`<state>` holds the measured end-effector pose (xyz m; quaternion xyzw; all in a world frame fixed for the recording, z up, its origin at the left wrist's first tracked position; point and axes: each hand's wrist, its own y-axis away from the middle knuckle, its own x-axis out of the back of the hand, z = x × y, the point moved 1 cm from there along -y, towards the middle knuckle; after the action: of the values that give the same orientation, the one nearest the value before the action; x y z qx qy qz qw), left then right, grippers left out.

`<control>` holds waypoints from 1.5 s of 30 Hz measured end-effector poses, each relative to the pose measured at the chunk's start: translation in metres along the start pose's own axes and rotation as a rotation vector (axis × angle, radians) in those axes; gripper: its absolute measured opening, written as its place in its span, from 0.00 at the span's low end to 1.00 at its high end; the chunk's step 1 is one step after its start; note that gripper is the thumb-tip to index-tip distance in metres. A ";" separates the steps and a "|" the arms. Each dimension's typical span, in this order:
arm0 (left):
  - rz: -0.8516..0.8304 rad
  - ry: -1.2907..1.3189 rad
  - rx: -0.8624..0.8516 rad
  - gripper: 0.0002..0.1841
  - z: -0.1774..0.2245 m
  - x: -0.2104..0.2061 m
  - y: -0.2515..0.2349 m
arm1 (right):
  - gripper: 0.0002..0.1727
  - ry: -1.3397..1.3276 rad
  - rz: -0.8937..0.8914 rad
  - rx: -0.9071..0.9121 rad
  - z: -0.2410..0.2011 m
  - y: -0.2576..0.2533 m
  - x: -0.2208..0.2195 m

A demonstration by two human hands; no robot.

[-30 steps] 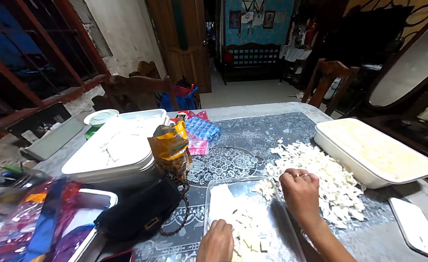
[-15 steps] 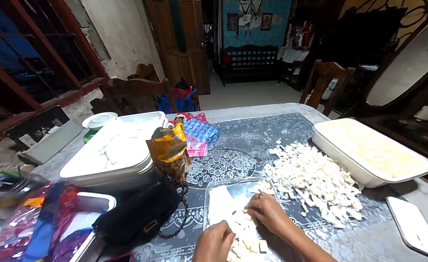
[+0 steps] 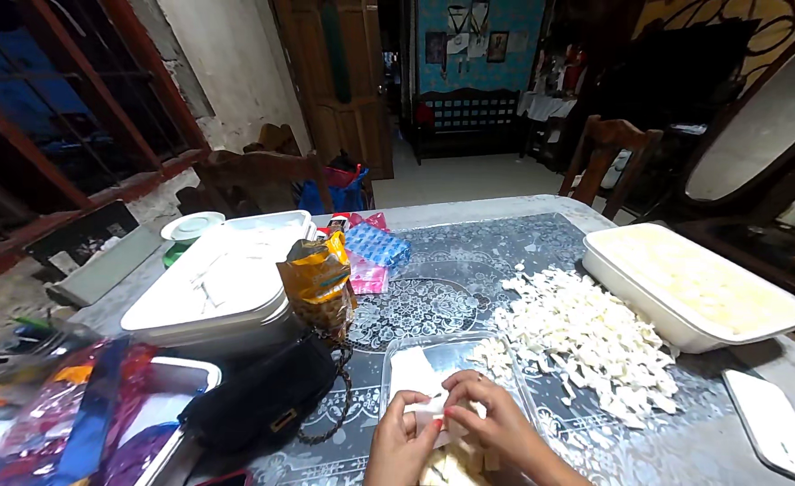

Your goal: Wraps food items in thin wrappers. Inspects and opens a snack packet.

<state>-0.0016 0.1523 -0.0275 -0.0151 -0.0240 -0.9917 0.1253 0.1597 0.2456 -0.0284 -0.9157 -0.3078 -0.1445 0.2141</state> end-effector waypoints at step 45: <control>-0.046 -0.625 -0.261 0.10 -0.001 0.010 -0.003 | 0.10 0.789 0.252 0.731 0.002 0.005 -0.016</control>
<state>-0.0125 0.1528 -0.0283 -0.3337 0.0654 -0.9364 0.0866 0.1502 0.2352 -0.0383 -0.6879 -0.1222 -0.3337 0.6329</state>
